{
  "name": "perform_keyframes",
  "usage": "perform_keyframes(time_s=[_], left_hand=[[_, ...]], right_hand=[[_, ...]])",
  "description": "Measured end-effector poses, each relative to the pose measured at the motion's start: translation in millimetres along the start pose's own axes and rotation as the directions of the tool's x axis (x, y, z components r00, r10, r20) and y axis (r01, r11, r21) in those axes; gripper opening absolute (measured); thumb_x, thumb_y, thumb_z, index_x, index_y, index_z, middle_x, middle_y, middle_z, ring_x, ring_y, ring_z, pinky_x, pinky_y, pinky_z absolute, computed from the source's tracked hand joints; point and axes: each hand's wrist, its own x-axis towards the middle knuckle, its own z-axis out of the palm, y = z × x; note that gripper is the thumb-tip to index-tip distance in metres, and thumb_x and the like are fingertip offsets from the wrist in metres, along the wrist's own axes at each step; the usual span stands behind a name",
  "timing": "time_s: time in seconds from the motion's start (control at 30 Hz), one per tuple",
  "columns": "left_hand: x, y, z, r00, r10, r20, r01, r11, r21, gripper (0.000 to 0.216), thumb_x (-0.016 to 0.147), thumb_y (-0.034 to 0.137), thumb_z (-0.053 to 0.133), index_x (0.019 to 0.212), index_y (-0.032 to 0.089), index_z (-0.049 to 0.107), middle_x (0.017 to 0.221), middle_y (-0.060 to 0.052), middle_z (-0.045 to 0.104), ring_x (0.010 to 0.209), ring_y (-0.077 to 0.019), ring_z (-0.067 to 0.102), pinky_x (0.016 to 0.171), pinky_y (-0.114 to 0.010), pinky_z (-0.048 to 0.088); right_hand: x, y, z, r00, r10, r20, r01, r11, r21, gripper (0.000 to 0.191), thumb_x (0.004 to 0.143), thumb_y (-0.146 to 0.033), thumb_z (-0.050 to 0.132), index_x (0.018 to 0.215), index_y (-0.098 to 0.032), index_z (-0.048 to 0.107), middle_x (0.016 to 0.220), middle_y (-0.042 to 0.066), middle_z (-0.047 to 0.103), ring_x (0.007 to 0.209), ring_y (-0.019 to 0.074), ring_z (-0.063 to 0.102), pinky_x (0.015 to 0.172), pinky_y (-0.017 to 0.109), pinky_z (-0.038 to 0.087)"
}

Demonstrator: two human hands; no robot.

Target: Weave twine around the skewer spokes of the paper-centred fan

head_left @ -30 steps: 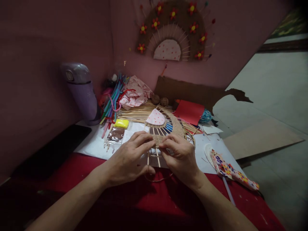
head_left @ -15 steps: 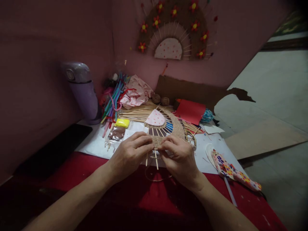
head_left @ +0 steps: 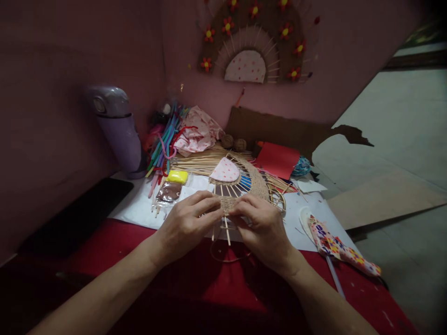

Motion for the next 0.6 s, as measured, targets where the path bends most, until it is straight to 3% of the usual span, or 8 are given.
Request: perform_keyframes(time_s=[0.2, 0.43, 0.6], left_hand=[[-0.7, -0.3, 0.9, 1.000, -0.008, -0.011, 0.008, 1.000, 0.003, 0.023, 0.084, 0.010, 0.050, 0.105, 0.015, 0.058, 0.101, -0.008, 0.063, 0.101, -0.0203, 0.051, 0.082, -0.038, 0.051], [0.6, 2.1, -0.4, 1.000, -0.010, -0.020, 0.010, 1.000, -0.009, 0.024, 0.084, 0.010, 0.049, 0.106, 0.016, 0.058, 0.103, -0.008, 0.063, 0.102, -0.0202, 0.052, 0.083, -0.038, 0.050], [0.8, 1.6, 0.4, 0.999, 0.009, -0.035, -0.009, 1.000, 0.013, 0.023, 0.085, 0.011, 0.047, 0.104, 0.015, 0.059, 0.099, -0.009, 0.064, 0.100, -0.0207, 0.053, 0.079, -0.038, 0.052]], right_hand=[[2.3, 0.2, -5.4, 0.996, -0.058, 0.064, 0.063, 0.995, -0.081, 0.011, 0.083, -0.019, 0.052, 0.081, -0.019, 0.062, 0.079, 0.004, 0.058, 0.074, 0.0156, 0.052, 0.066, 0.029, 0.038], [3.1, -1.1, -8.2, 0.986, -0.146, 0.078, 0.160, 0.962, -0.223, 0.011, 0.081, -0.016, 0.052, 0.076, -0.018, 0.061, 0.076, 0.004, 0.059, 0.071, 0.0157, 0.050, 0.065, 0.029, 0.035], [2.3, -0.5, -6.2, 0.986, -0.158, 0.051, 0.165, 0.966, -0.201, 0.011, 0.078, -0.012, 0.053, 0.075, -0.018, 0.061, 0.075, 0.003, 0.059, 0.071, 0.0154, 0.050, 0.065, 0.028, 0.035]])
